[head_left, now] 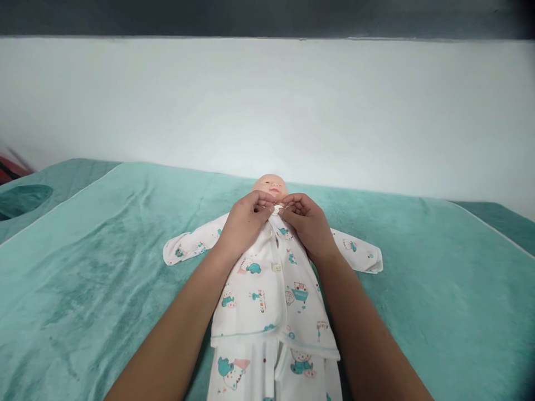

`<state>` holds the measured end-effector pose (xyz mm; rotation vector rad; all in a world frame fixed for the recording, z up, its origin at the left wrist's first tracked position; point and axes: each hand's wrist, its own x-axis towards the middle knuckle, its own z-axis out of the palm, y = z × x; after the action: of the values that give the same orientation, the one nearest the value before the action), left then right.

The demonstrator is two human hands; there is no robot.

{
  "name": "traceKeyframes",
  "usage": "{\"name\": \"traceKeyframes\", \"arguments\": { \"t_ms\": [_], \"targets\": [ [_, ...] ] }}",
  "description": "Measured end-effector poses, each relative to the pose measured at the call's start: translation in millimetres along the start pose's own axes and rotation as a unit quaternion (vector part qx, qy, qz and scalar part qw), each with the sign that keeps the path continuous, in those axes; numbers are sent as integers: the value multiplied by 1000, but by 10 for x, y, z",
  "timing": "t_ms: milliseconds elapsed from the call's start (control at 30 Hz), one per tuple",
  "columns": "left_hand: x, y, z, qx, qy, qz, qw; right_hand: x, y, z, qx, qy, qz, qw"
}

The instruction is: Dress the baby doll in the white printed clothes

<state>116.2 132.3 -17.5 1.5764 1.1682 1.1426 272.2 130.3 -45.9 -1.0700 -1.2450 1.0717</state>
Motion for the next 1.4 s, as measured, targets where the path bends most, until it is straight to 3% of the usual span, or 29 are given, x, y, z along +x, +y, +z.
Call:
{"name": "traceKeyframes", "arguments": {
  "t_ms": [200,333,467,533,633,700,800,1033,1200,1400],
  "targets": [
    [-15,40,-17,-61,-4,-52,997,-24,-12,15,-17,-4,9,1000],
    [-12,47,-21,-41,-9,-52,998,-33,-33,24,-12,8,1,1000],
    [-7,63,-66,6,9,-52,999,-107,-243,6,-109,-11,10,994],
    [-13,85,-116,43,5,-52,998,-190,-411,0,-210,-72,25,975],
    [-28,105,-191,120,-27,-16,992,-326,-624,15,-355,-147,18,923],
    [-34,98,-215,151,-56,13,987,-386,-695,34,-418,-154,0,895],
    [-28,70,-201,176,-64,26,982,-417,-725,38,-455,-162,-5,876],
    [-73,142,-244,193,-50,20,980,-460,-811,-86,-425,-220,57,876],
    [-315,187,-345,140,-80,-30,986,-364,-759,-110,-275,-256,100,921],
    [-420,42,-367,62,-127,8,990,-251,-555,-46,-141,-237,126,953]
  ]
}}
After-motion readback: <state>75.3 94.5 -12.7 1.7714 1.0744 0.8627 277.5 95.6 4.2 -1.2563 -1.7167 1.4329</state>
